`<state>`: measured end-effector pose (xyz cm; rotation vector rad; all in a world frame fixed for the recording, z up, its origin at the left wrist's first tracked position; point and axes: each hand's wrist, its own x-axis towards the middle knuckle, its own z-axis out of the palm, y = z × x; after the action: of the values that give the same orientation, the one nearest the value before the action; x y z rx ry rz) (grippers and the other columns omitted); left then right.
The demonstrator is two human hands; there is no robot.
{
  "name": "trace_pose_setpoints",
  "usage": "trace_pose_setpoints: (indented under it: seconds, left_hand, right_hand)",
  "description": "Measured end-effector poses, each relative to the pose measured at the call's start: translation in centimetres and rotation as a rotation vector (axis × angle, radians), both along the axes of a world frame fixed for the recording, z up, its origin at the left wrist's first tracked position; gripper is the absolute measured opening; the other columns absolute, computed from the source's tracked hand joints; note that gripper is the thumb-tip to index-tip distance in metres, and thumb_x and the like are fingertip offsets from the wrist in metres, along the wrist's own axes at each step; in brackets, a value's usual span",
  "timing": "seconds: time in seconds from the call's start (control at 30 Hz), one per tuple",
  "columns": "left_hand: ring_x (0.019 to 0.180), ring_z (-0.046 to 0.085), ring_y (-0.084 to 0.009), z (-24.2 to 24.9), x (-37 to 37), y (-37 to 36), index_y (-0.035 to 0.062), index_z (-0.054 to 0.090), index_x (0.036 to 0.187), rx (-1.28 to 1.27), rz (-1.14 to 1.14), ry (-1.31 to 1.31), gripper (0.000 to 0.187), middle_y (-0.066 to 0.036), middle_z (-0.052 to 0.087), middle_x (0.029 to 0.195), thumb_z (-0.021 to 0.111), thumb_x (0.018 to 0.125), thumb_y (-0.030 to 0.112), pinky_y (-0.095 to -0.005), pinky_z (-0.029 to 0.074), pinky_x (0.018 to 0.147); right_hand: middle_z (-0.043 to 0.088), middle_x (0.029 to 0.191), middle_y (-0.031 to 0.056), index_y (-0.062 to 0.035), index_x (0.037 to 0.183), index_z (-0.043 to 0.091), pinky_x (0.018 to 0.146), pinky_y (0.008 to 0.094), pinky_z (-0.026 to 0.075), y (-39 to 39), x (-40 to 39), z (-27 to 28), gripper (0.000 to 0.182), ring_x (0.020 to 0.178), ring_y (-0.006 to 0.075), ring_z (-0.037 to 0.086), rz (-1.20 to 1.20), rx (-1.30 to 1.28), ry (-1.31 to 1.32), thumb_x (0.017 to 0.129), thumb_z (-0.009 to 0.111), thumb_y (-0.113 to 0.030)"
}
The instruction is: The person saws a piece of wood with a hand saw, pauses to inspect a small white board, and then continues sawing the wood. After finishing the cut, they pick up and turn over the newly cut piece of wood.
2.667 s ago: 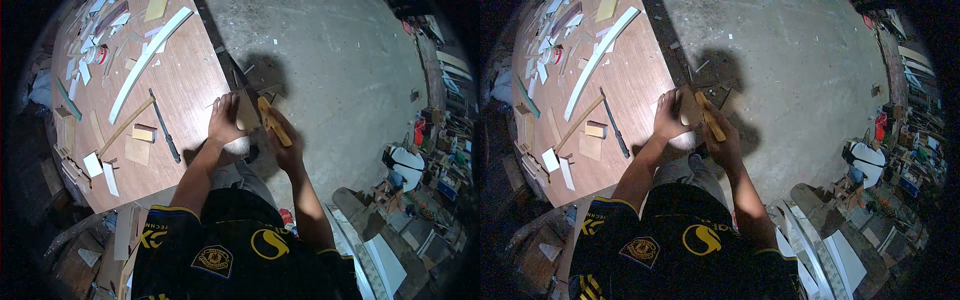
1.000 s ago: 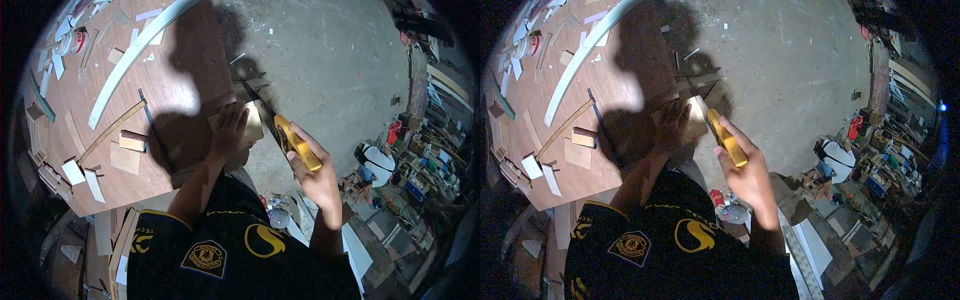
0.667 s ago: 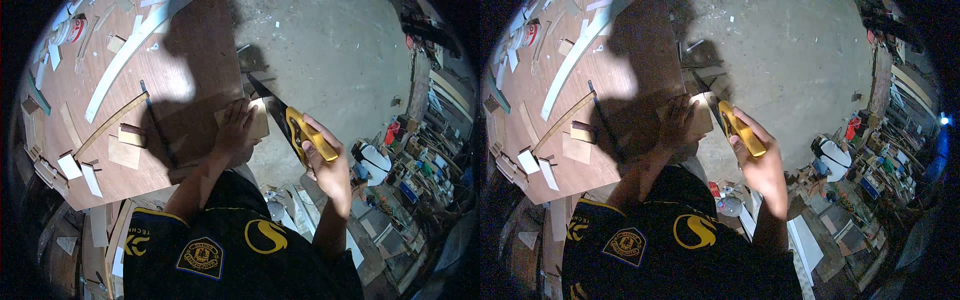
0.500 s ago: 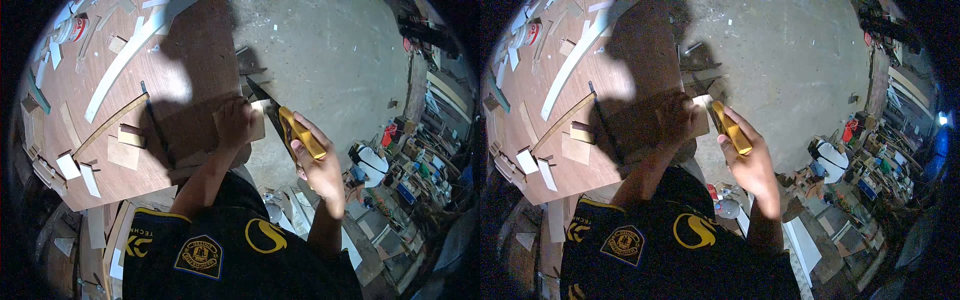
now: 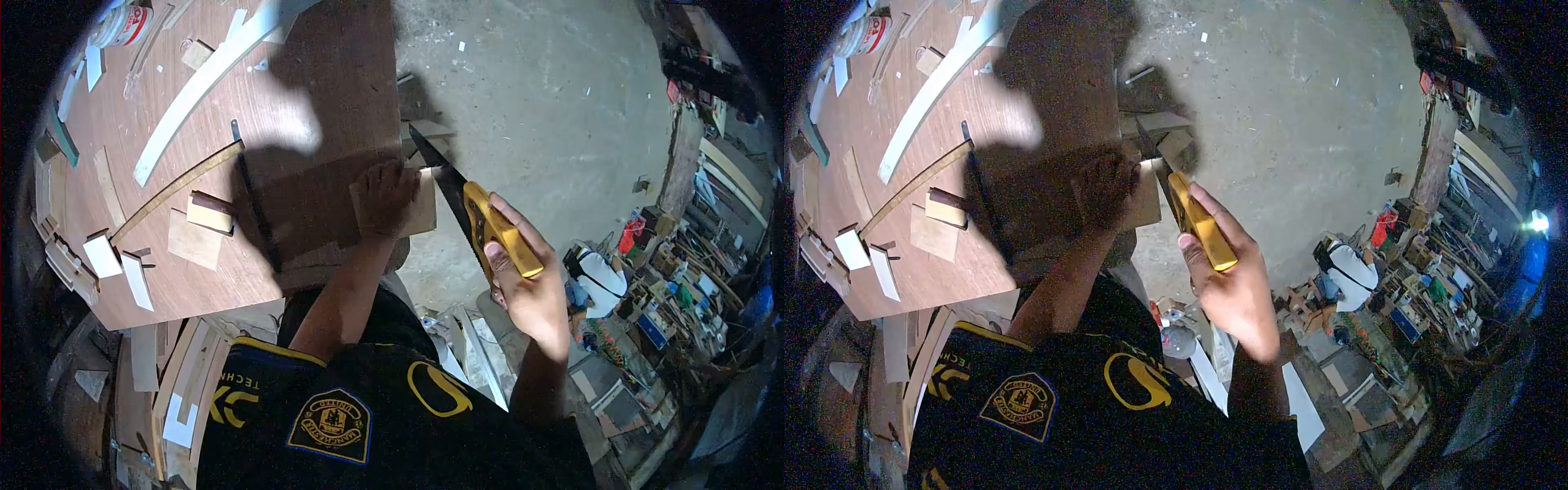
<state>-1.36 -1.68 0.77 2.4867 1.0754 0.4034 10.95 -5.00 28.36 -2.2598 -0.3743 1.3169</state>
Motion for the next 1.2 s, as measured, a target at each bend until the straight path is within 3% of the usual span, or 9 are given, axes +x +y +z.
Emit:
trace_pose_setpoints:
  seconds: [0.03,0.2,0.3,0.37,0.4,0.47,0.6,0.73,1.2]
  left_hand:
    - [0.104,0.059,-0.0291,-0.3,-0.1,-0.2,0.0185,0.059,0.103,-0.024,-0.023,0.025,0.026,-0.008,0.061,0.107,0.07,0.087,0.036,-0.0509,0.044,0.091]
    - [0.105,0.059,-0.0293,-0.4,-0.1,-0.4,0.0211,0.06,0.1,-0.033,0.005,0.024,0.022,-0.005,0.062,0.11,0.069,0.086,0.035,-0.0526,0.046,0.084]
    - [0.106,0.059,-0.0301,1.4,0.0,0.8,0.0211,0.062,0.1,-0.079,0.002,0.024,0.02,-0.004,0.063,0.111,0.069,0.086,0.032,-0.0532,0.047,0.082]
    - [0.106,0.059,-0.0302,5.0,0.5,3.2,0.0218,0.062,0.101,-0.61,-0.063,0.266,0.02,-0.004,0.063,0.111,0.07,0.085,0.031,-0.053,0.047,0.084]
    - [0.106,0.059,-0.0302,3.7,0.3,2.3,0.0218,0.062,0.101,-0.613,-0.063,0.27,0.02,-0.004,0.063,0.111,0.07,0.085,0.031,-0.053,0.047,0.084]
    - [0.104,0.059,-0.0298,-0.1,-0.2,-0.4,0.0241,0.063,0.103,0.009,-0.027,0.048,0.021,-0.003,0.063,0.11,0.07,0.085,0.032,-0.0528,0.047,0.083]
    - [0.103,0.06,-0.0294,-0.7,-0.2,-0.5,0.026,0.064,0.103,-0.049,-0.065,0.064,0.021,-0.002,0.063,0.109,0.071,0.084,0.032,-0.0522,0.046,0.084]
    - [0.103,0.059,-0.0284,0.4,0.3,-0.2,0.0265,0.063,0.1,-0.001,0.052,0.051,0.019,-0.001,0.062,0.109,0.072,0.084,0.032,-0.0519,0.046,0.083]
    - [0.102,0.059,-0.0258,-0.3,-0.2,-0.2,0.0232,0.062,0.093,0.041,0.043,-0.01,0.015,0.001,0.062,0.106,0.071,0.083,0.031,-0.05,0.047,0.082]
  right_hand:
    - [0.061,0.137,0.0204,-0.0011,0.145,0.049,0.106,0.0316,0.044,0.2,0.0,0.1,0.05,0.127,0.0217,0.057,-0.042,0.009,0.031,0.098,0.063,-0.007]
    - [0.06,0.138,0.0189,0.0002,0.146,0.048,0.105,0.031,0.045,-2.0,-0.2,-0.2,0.049,0.125,0.0203,0.057,0.105,0.109,-0.108,0.099,0.06,-0.005]
    - [0.06,0.139,0.0194,0.0007,0.148,0.046,0.105,0.0317,0.045,-3.6,-1.1,-0.5,0.051,0.126,0.0204,0.058,-0.042,0.054,-0.037,0.099,0.058,-0.002]
    - [0.059,0.139,0.0195,0.0015,0.147,0.047,0.105,0.0321,0.045,-3.3,-0.9,-0.9,0.05,0.126,0.0204,0.058,-0.052,0.076,-0.047,0.098,0.058,-0.001]
    - [0.059,0.139,0.0196,0.0023,0.146,0.048,0.105,0.0324,0.045,-3.1,-0.8,-1.1,0.049,0.126,0.0205,0.058,-0.065,0.097,-0.055,0.098,0.058,0.0]
    - [0.06,0.138,0.0197,0.0046,0.143,0.05,0.105,0.0323,0.045,-2.4,-0.9,-1.8,0.046,0.125,0.0207,0.058,-0.032,0.069,-0.078,0.097,0.058,0.0]
    - [0.058,0.141,0.0204,0.0017,0.143,0.051,0.106,0.0329,0.044,-3.6,-1.1,-2.7,0.046,0.129,0.0209,0.056,-0.116,0.13,-0.039,0.097,0.059,0.0]
    - [0.057,0.143,0.0203,0.0002,0.145,0.05,0.108,0.0342,0.043,-3.9,-2.5,-2.0,0.05,0.132,0.0225,0.054,0.123,0.204,-0.211,0.096,0.059,0.002]
    - [0.055,0.144,0.0215,0.0031,0.144,0.05,0.108,0.0343,0.044,-4.5,-3.1,-2.4,0.05,0.134,0.0242,0.052,-0.053,0.175,-0.104,0.094,0.059,0.005]
